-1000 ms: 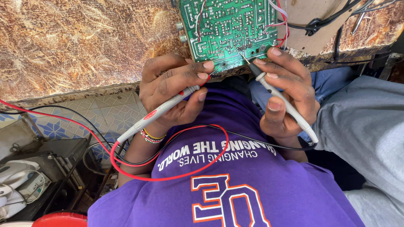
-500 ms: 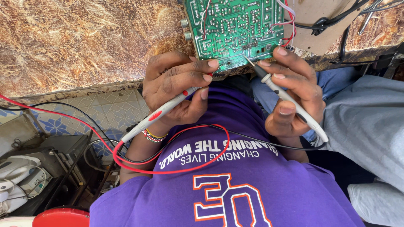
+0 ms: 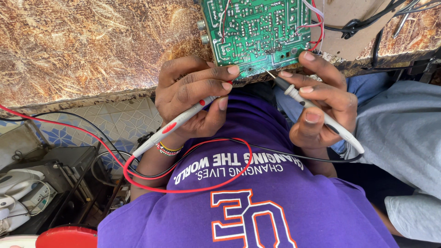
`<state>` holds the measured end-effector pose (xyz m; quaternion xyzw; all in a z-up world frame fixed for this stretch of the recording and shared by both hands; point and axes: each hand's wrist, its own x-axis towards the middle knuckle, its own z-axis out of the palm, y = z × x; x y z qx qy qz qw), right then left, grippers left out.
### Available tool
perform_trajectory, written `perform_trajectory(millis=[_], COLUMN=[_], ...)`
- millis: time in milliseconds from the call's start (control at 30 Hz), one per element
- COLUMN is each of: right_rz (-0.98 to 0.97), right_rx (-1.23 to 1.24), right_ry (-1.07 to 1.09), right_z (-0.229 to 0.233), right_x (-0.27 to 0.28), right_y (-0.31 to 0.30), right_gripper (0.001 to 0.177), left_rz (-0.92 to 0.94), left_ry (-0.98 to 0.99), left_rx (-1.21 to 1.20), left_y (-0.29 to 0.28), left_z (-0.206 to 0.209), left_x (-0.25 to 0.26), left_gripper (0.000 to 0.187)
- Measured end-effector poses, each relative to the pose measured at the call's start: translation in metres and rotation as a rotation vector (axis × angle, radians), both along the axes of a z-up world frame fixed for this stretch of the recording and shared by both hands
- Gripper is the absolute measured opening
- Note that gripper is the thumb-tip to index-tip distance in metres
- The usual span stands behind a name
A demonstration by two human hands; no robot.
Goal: The person uses a multimeter to test a green circuit board, touching the probes to various points on the board. They also handle a small electronic component, testing it with the multimeter probes before returning to the board.
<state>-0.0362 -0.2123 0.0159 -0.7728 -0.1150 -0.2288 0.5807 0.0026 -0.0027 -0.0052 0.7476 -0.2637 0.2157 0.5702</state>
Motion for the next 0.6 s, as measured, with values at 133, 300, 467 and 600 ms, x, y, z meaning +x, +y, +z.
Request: perform_trajectory(millis=[133,300,467,600], right_rz=[0.001,-0.063,-0.072,-0.032], right_rx=[-0.008,0.043,0.028,-0.021], right_ry=[-0.009,0.031,0.046,0.044], right_z=[-0.0003,-0.0001,0.0026,0.0038], right_x=[0.0008,-0.0005,-0.0001,-0.0003], right_y=[0.0000,0.0036,0.0043,0.0006], right_gripper=[0.032,0.036,0.033,0.032], left_rz=[0.004,0.001,-0.005,-0.005], left_ry=[0.000,-0.011,-0.009,-0.012], left_rx=[0.002,-0.003,-0.015,-0.017], left_y=[-0.0001,-0.0002,-0.0004,-0.0009], left_z=[-0.0001,0.0004,-0.0009,-0.0006], left_x=[-0.0001,0.0008,0.0010,0.0021], left_gripper=[0.011,0.012,0.013,0.014])
